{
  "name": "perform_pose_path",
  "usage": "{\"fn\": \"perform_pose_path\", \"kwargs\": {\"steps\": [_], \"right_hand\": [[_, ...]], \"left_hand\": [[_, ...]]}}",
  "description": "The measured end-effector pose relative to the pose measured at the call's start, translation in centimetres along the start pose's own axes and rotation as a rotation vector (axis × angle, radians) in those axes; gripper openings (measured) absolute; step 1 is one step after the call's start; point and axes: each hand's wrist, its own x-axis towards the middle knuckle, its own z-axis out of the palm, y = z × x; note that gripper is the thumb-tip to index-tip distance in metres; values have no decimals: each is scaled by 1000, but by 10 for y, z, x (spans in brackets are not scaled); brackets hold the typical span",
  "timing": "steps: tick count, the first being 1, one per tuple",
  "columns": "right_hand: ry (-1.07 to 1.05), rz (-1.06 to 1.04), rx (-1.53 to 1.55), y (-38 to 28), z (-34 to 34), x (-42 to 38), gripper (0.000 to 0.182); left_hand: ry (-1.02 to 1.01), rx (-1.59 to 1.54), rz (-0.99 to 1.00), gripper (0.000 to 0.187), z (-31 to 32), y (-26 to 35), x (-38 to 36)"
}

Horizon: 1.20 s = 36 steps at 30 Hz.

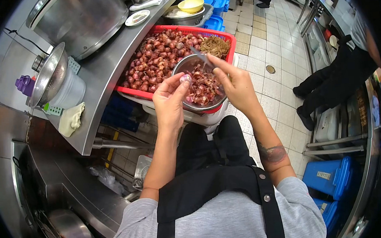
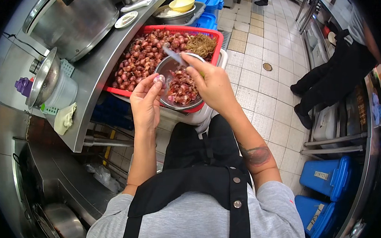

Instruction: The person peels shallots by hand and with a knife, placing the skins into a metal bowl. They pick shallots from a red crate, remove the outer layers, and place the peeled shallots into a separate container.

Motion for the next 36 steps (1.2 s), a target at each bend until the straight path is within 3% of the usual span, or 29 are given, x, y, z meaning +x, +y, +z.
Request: {"fn": "perform_pose_path", "kwargs": {"steps": [2,6,15,18,21,24,27,29,31,33,34,36], "right_hand": [[-153,130,-28,0,0,-4,41],[-264,159,382,-18,9,-13,43],[-423,258,583,-24,-6,-13,44],[-379,210,529,-19,-3,-13,38],[-210,-29,263,-17,10,-15,35],[-141,-25,216,-22,17,-17,32],[-150,110,472,-15,20,-17,32],[-120,202,463,-11,16,-11,32],[-150,273,549,3,5,-5,34],[-248,416,731,14,-10,-1,38],[-264,453,831,13,-17,0,41],[-291,517,1029,9,-31,4,48]], "left_hand": [[8,-2,41,25,2,-1,1],[-8,-52,84,24,-1,-4,3],[-72,-35,43,24,0,2,1],[-84,38,122,25,-2,0,1],[-49,119,207,26,3,-1,-2],[-2,143,241,27,9,-2,-6],[27,151,242,29,12,1,-5],[27,202,239,29,12,8,-3],[60,386,368,25,8,30,6],[176,583,643,21,-4,72,24],[241,774,903,17,-21,99,43],[557,1334,1038,15,-43,174,65]]}}
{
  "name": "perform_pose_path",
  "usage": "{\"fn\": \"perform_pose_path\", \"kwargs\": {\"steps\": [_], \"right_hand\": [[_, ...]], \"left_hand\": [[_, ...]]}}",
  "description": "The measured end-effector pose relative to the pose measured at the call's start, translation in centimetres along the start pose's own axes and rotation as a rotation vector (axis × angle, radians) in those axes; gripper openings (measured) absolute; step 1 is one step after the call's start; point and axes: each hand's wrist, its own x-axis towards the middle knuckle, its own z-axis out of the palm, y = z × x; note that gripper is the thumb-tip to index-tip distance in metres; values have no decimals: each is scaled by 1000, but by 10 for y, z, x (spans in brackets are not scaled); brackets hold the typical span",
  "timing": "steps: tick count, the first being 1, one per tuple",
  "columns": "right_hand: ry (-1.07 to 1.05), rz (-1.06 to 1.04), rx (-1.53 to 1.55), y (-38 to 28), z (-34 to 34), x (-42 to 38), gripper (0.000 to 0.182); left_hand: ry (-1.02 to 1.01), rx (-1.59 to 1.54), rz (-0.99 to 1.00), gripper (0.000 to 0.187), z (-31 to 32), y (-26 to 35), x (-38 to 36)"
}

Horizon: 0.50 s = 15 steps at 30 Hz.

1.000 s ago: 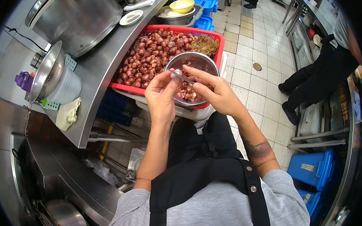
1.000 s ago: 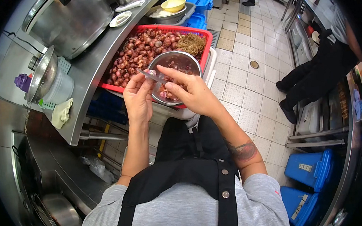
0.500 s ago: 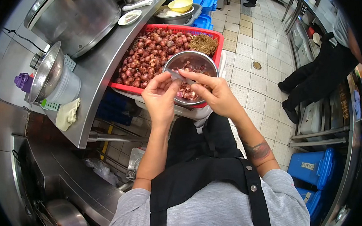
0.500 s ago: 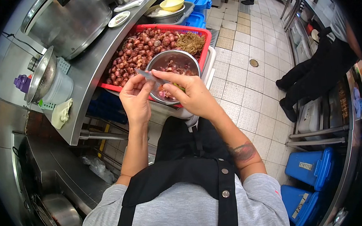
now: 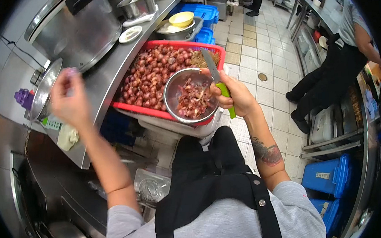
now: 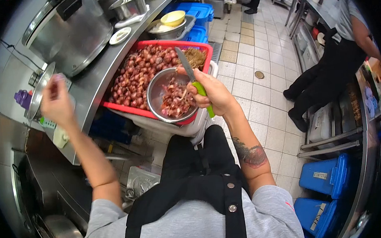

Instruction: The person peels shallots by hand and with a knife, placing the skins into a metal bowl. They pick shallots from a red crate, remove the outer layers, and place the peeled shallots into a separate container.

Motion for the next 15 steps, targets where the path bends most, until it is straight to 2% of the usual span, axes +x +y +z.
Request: {"fn": "perform_pose_path", "kwargs": {"steps": [1,2,3,4,6,8,9,11,13,14,15], "right_hand": [[-30,12,100,-4,-4,0,50],[-58,25,202,-4,-10,0,52],[-85,41,306,-4,-14,-1,54],[-44,31,314,-7,-14,-2,42],[44,-15,228,-2,-25,-1,28],[192,-51,146,-8,-28,-3,15],[215,-70,-12,-8,-42,-4,18],[688,-260,-757,-2,-53,-6,18],[821,-375,-1126,-11,-70,-26,17],[775,-308,-1023,-23,-74,-42,22],[843,-330,-1088,-29,-84,-56,25]], "left_hand": [[-11,123,-13,17,-9,-23,32],[49,279,78,17,-13,-57,63],[30,389,50,21,-16,-80,87],[-45,584,202,21,-19,-126,112],[-332,810,96,27,-18,-174,134],[-455,834,100,35,-22,-218,140],[-449,825,54,38,-25,-213,140],[-403,741,136,39,-31,-224,142],[-391,682,118,40,-30,-237,144],[-357,669,117,40,-30,-237,143],[-361,703,176,39,-28,-264,150]]}}
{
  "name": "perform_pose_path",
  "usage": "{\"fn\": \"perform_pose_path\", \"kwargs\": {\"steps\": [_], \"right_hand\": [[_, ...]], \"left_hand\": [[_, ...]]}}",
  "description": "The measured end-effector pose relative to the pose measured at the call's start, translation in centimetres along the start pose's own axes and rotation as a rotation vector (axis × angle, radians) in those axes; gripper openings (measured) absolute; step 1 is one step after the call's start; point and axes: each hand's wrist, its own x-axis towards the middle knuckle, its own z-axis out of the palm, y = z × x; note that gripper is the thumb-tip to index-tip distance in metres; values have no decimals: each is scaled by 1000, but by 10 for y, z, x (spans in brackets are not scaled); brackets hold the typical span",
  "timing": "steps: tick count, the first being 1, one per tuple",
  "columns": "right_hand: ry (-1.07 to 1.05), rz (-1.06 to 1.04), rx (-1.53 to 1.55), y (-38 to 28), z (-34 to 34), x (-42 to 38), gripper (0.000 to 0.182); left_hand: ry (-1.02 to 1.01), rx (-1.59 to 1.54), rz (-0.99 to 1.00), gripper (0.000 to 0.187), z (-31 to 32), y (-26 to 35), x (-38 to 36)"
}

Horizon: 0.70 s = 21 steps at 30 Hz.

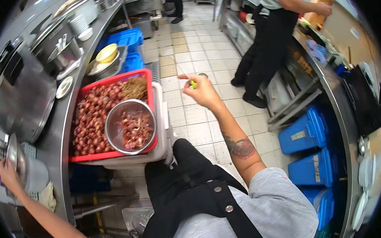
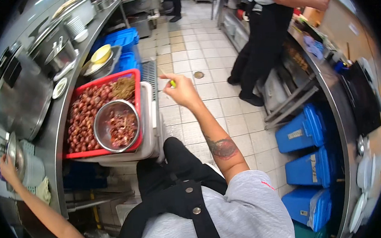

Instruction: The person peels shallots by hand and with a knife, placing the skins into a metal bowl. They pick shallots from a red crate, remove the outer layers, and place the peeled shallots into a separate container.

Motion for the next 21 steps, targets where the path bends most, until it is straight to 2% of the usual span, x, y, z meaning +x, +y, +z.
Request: {"fn": "perform_pose_path", "kwargs": {"steps": [2,4,6,10,12,14,16,17,18,20,21], "right_hand": [[112,-26,-132,30,-38,-5,30],[243,183,-148,56,-85,-14,33],[471,235,-311,106,-135,-30,33],[758,440,-381,160,-232,-85,33],[759,352,-634,185,-275,-113,32],[525,365,-1035,170,-303,-137,30],[278,830,-811,143,-328,-134,34],[242,883,-713,120,-330,-130,33],[144,932,-690,127,-347,-127,25],[-144,1014,-629,125,-371,-116,21],[-251,1015,-745,99,-364,-107,15]], "left_hand": [[-48,4,-19,40,7,-12,2],[-92,-24,-46,41,19,-27,7],[-79,-11,-16,44,30,-42,9],[-70,-113,25,48,43,-61,13],[-87,-174,59,48,35,-53,10],[-71,-250,74,48,40,-57,9],[-61,-284,89,47,41,-58,11],[-58,-279,91,47,40,-59,9],[-54,-275,91,47,38,-58,7],[-86,-278,100,48,36,-63,10],[-106,-277,107,48,34,-66,12]]}}
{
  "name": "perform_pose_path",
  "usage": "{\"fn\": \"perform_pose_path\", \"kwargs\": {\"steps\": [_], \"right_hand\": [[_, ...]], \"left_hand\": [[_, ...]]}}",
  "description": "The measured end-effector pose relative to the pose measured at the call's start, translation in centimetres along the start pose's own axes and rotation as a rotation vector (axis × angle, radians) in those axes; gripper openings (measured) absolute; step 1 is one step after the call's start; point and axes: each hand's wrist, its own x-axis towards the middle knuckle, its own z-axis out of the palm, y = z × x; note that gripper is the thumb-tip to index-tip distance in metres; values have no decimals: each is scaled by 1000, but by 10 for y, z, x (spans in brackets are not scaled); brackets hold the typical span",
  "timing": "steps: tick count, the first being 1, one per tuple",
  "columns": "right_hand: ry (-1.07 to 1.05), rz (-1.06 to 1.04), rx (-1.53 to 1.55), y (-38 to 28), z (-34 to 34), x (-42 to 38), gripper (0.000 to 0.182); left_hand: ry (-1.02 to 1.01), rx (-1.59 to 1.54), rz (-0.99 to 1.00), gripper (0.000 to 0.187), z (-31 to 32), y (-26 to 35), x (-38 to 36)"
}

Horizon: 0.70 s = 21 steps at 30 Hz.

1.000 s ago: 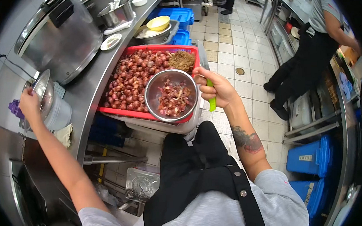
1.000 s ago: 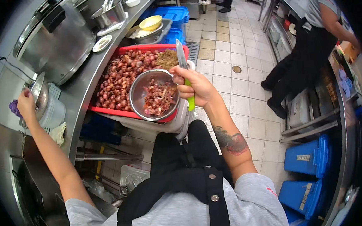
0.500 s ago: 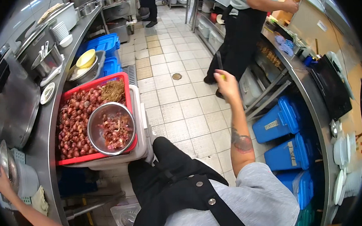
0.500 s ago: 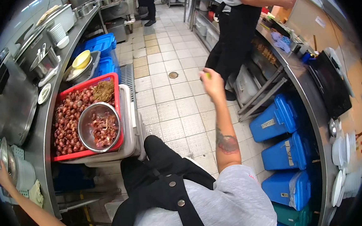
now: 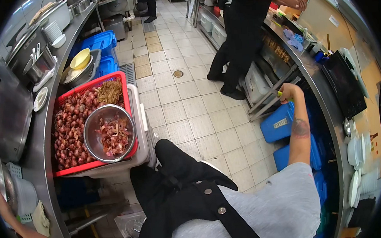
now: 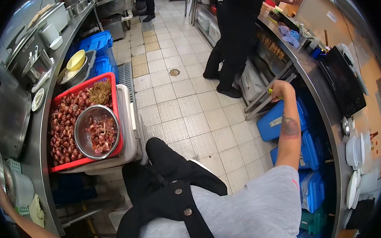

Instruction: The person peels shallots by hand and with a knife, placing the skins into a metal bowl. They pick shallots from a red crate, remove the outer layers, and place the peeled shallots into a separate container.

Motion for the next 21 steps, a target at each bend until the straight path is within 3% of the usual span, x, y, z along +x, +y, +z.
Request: {"fn": "perform_pose_path", "kwargs": {"steps": [1,3,7,12,16,18,21], "right_hand": [[-47,-29,-276,-20,-13,-14,14],[-65,-18,-324,-26,-32,-10,11],[-10,11,-67,-20,-64,4,15],[242,53,-170,-37,-105,-21,14],[526,-68,-241,-10,-139,18,15],[536,-69,-224,-15,-151,21,14],[550,-99,-149,-16,-165,39,14]], "left_hand": [[6,-25,2,48,1,0,-2],[12,-67,10,48,-2,1,-5],[-29,-106,-17,49,-14,21,-11],[-17,-30,-40,52,-21,31,-21],[10,-41,-38,53,-22,28,-31],[4,-13,-52,52,-21,17,-33],[45,62,96,58,-28,13,-36]]}}
